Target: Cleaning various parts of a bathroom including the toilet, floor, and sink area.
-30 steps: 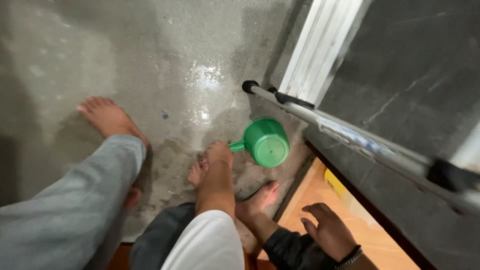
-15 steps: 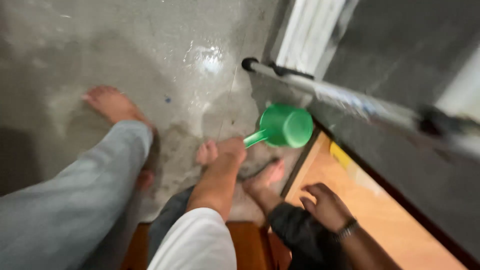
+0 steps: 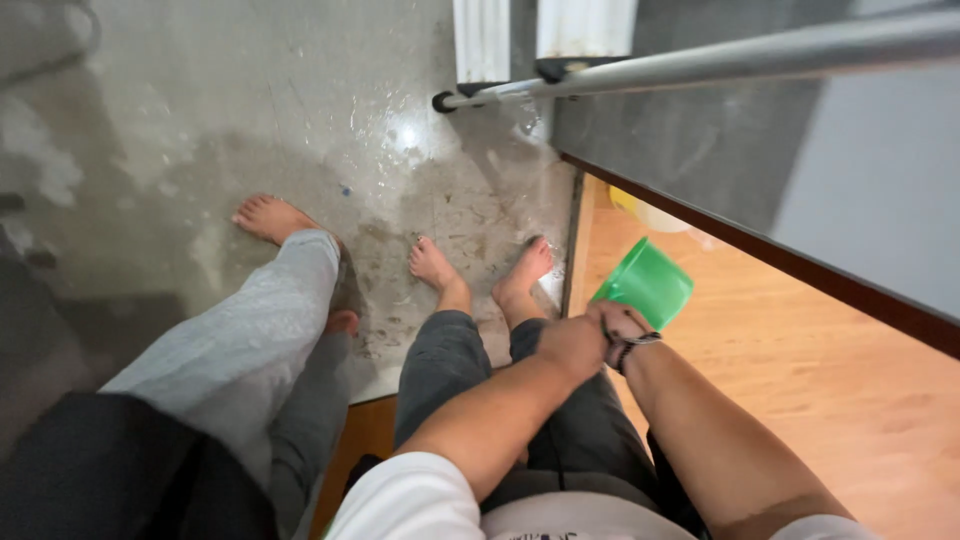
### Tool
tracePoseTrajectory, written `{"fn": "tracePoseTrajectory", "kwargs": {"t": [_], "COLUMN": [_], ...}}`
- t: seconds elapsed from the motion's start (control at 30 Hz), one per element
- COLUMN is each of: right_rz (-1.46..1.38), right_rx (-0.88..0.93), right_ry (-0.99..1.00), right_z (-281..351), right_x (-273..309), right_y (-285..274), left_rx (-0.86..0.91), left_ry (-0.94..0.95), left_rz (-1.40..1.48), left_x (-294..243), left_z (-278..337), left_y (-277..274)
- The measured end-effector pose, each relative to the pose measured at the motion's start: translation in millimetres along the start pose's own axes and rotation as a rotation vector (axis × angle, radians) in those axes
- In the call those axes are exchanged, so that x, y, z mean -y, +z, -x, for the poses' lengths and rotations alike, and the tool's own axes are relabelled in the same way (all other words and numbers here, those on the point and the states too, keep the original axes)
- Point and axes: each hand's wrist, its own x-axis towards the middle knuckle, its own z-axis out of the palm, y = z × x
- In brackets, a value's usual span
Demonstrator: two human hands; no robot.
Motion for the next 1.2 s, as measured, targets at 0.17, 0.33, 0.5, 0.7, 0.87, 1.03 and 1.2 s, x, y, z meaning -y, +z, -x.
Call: {"fn": "tracePoseTrajectory", "kwargs": {"t": [0.17,0.33,0.5,0.7,0.87,1.03,1.2], "right_rz": [-0.175,-0.194,0.151,0.802,1.180,1.239,0.750], "right_rx": [-0.039,-0.099,-0.306,-0.311,-0.194,0.015,0.524], "right_ry": [-0.123,-0.177,-0.232,-0.273,-0.623,-0.748,-0.945], "right_z": [4.3,18.5,70.9,108.8,190.0,356.8,355.1], "right_x": [-62.0,-95.7,-112.7,-77.2,-15.3,-11.2,17.2], "right_y": [-134.5,-276.3,-353.7,-366.6,-266.8,-126.4,-83.9], "left_rx": [0.234,0.082,-0.164,-0.393,-0.488,-0.595,-0.815], "left_ry": [0.113,0.204,-0.376,-0.391,-0.455,-0.477,-0.485], "left_rz": [-0.051,-0.099,-0.108,-0.003,0.058,0.095,0.178], "left_x": [-53.8,-19.7,-6.3,27.4,17.8,39.5,60.8], "left_z": [28.7,40.2,119.9,166.5,204.6,215.1,220.0], "left_y": [-25.8,-97.1,-170.7,-151.2,-162.9,-180.6,-237.0]}}
